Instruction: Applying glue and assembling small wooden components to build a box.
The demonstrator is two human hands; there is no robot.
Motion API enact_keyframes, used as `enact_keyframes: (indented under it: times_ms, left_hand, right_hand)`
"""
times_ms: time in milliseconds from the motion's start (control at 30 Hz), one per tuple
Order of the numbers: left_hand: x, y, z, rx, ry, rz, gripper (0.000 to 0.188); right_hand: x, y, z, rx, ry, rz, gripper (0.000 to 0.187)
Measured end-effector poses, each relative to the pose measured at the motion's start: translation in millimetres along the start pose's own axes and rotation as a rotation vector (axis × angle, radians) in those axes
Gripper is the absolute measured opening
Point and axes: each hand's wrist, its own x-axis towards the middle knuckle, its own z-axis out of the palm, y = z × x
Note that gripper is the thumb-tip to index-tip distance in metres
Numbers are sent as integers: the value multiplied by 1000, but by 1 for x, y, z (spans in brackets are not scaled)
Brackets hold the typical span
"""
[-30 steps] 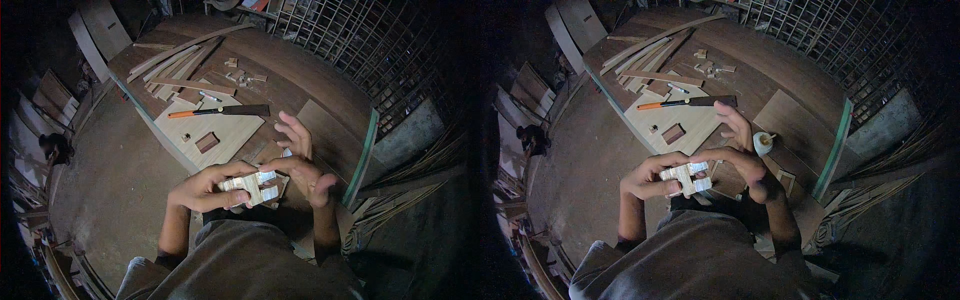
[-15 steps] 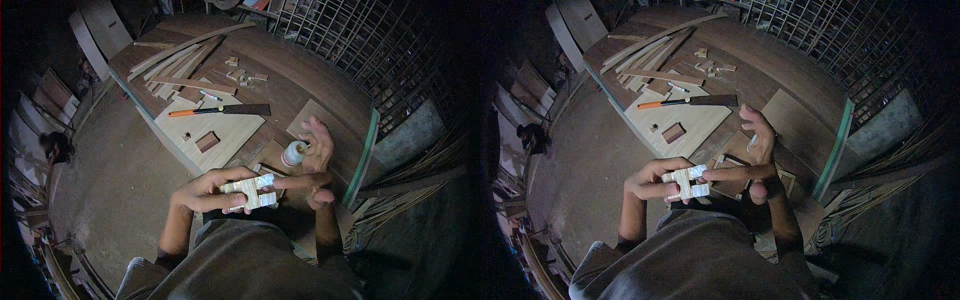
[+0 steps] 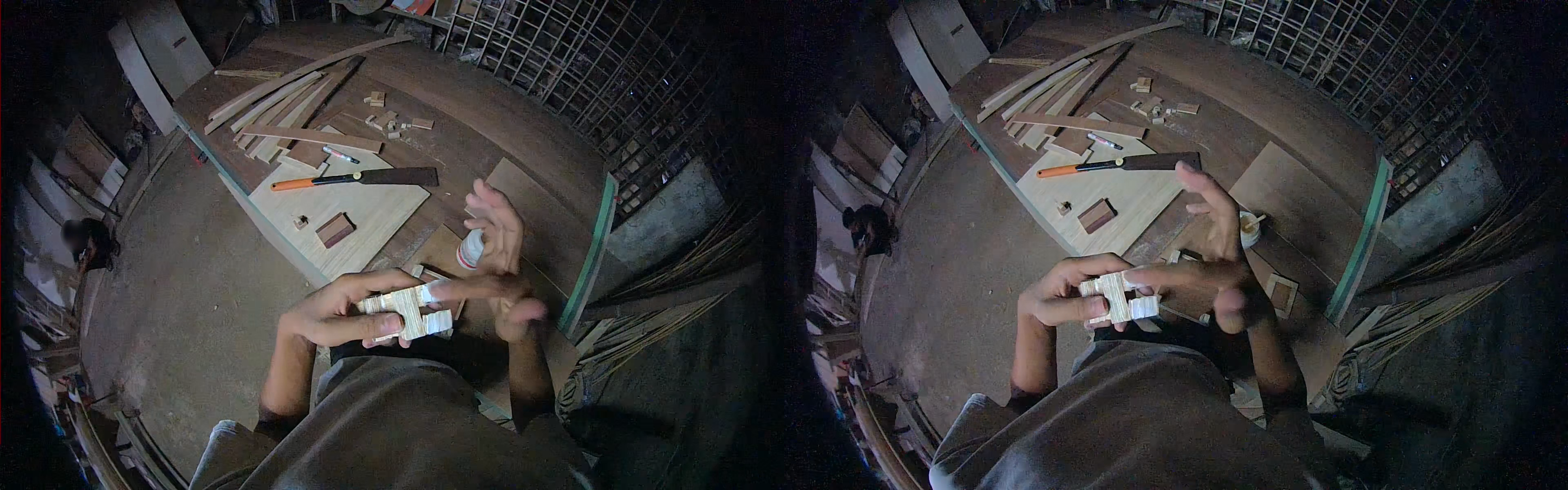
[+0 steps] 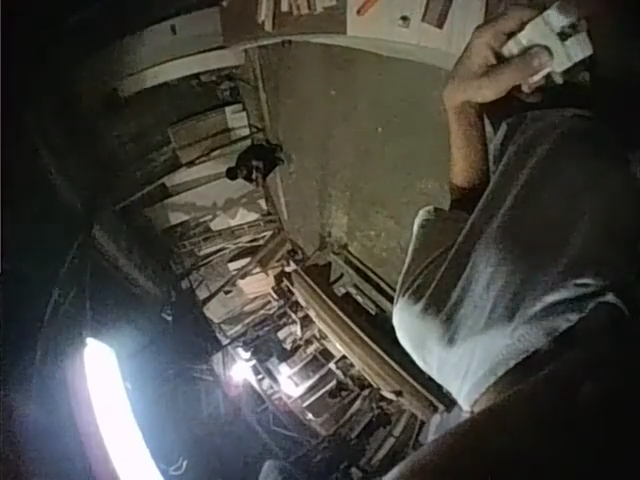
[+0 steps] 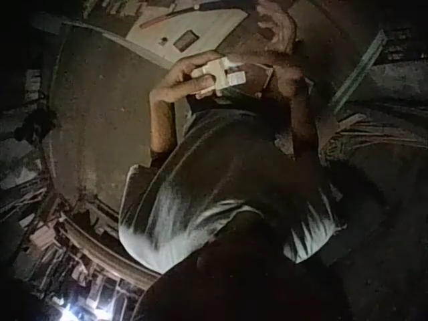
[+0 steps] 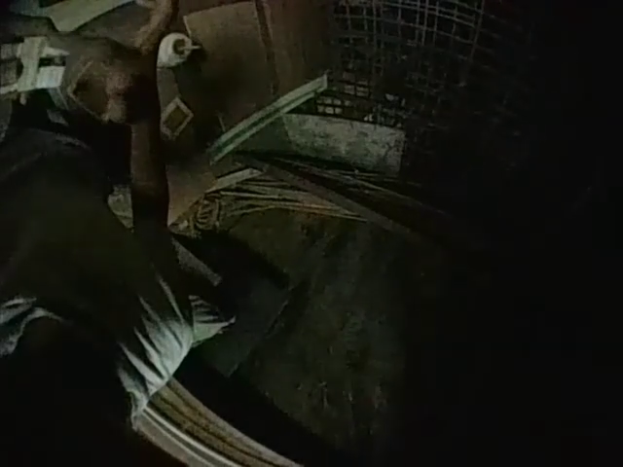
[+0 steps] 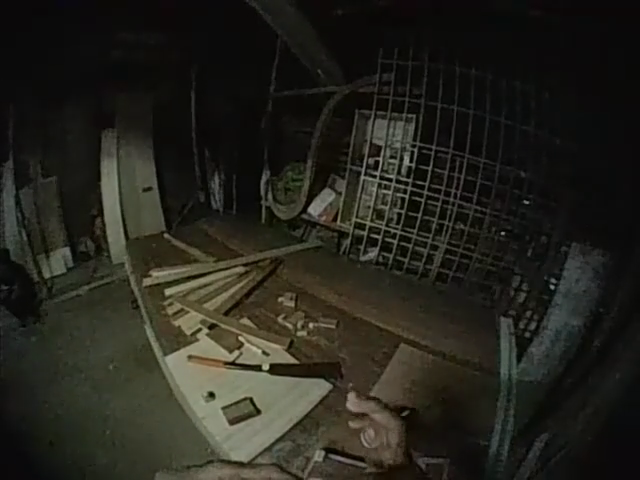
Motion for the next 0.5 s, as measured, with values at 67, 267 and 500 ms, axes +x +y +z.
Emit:
enact_keyframes:
  times_ms: [67, 267, 500]
  left_hand:
    - [-1, 1, 1, -12, -19, 7, 41]
    - [-6, 13, 18, 169, 337, -22, 45]
    - [0, 12, 41, 394, 480, 134, 44]
  right_hand:
    - [0, 3, 3, -17, 10, -9, 98]
    - [-6, -6, 3, -7, 150, 32, 101]
    - [-23, -18, 17, -744, 152, -218, 92]
